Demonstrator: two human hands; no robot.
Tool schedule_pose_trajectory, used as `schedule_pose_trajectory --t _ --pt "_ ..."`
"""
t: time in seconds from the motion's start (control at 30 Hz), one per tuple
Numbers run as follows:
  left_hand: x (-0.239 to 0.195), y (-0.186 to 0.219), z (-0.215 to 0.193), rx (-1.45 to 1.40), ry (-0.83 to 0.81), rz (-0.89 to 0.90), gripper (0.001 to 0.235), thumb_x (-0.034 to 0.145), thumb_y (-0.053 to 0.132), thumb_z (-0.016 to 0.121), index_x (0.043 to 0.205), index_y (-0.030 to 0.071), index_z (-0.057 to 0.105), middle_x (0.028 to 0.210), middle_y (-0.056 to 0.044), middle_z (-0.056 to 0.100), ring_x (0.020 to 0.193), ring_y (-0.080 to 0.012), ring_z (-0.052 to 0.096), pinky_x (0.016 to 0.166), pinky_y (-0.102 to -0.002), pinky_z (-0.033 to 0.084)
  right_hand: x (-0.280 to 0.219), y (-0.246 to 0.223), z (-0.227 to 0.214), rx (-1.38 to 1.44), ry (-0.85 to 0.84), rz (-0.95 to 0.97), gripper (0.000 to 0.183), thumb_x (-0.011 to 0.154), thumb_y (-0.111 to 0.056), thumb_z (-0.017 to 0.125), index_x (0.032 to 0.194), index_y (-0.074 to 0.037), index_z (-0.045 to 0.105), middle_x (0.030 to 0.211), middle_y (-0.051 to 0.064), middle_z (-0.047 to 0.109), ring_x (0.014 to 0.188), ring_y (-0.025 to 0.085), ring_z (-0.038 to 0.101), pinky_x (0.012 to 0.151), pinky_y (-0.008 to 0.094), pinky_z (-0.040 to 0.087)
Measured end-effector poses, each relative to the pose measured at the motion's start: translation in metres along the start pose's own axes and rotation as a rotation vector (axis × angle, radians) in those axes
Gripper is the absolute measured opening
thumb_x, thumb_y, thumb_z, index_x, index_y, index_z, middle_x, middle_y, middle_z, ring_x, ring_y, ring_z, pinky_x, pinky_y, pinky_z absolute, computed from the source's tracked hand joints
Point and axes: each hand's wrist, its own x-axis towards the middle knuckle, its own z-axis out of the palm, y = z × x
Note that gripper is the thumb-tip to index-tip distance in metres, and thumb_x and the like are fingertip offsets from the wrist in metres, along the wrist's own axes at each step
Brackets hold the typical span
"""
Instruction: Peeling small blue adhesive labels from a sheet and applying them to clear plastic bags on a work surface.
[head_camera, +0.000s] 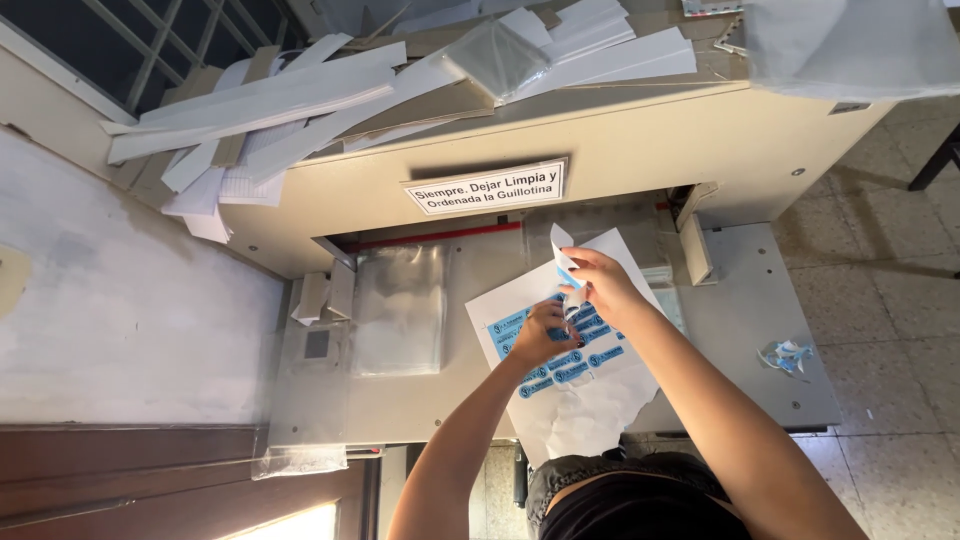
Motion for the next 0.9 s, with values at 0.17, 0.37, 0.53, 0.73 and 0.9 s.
schedule_pose_trajectory --t 0.17,0.37,0.53,0.73,0.9 --pt "0.001 0.028 -0.011 -0.282 0.058 -0.318 0.035 0.069 0.026 0.095 0.087 0.018 0.067 0.106 0.003 0.071 0.133 -0.0161 0.054 0.123 -0.039 0.034 -0.009 0.011 -0.010 0.055 -0.026 0.039 0.040 0.102 -0.008 0.053 0.141 0.000 0.053 0.125 0.018 0.057 0.108 0.023 0.055 0.088 0.038 0.055" --pt "0.000 0.040 -0.020 -0.854 0.139 -0.432 0.074 0.086 0.045 0.084 0.142 0.015 0.046 0.132 -0.016 0.063 0.125 -0.0275 0.058 0.111 -0.044 0.045 -0.037 0.027 -0.003 -0.069 -0.133 0.061 0.045 0.110 -0.037 0.041 0.144 -0.009 0.054 0.137 0.017 0.055 0.133 0.031 0.048 0.117 0.045 0.034" --pt "0.003 0.024 -0.010 -0.694 0.225 -0.562 0.024 0.099 0.042 0.072 0.098 0.018 0.072 0.098 0.001 0.071 0.101 -0.0152 0.060 0.095 -0.034 0.046 -0.032 0.050 -0.018 -0.283 -0.176 -0.004 0.059 0.110 -0.050 0.039 0.153 -0.010 0.050 0.149 0.023 0.051 0.141 0.039 0.044 0.122 0.050 0.026" --pt "0.007 0.014 -0.009 -1.043 0.428 -0.435 0.026 0.109 0.019 0.051 0.092 0.006 0.066 0.087 -0.014 0.072 0.119 -0.0237 0.062 0.114 -0.038 0.043 -0.034 0.015 -0.018 -0.742 0.041 -0.338 0.049 0.115 -0.038 0.033 0.140 -0.001 0.055 0.128 0.028 0.059 0.121 0.039 0.059 0.107 0.049 0.045" --pt "0.019 -0.019 0.011 -0.991 0.393 -0.318 0.044 0.096 0.047 0.072 0.117 0.009 0.069 0.120 -0.016 0.069 0.127 -0.0277 0.057 0.119 -0.048 0.036 -0.036 0.018 -0.008 -0.747 -0.208 -0.307 0.060 0.111 -0.051 0.033 0.147 -0.006 0.052 0.122 0.029 0.064 0.099 0.032 0.070 0.087 0.037 0.058"
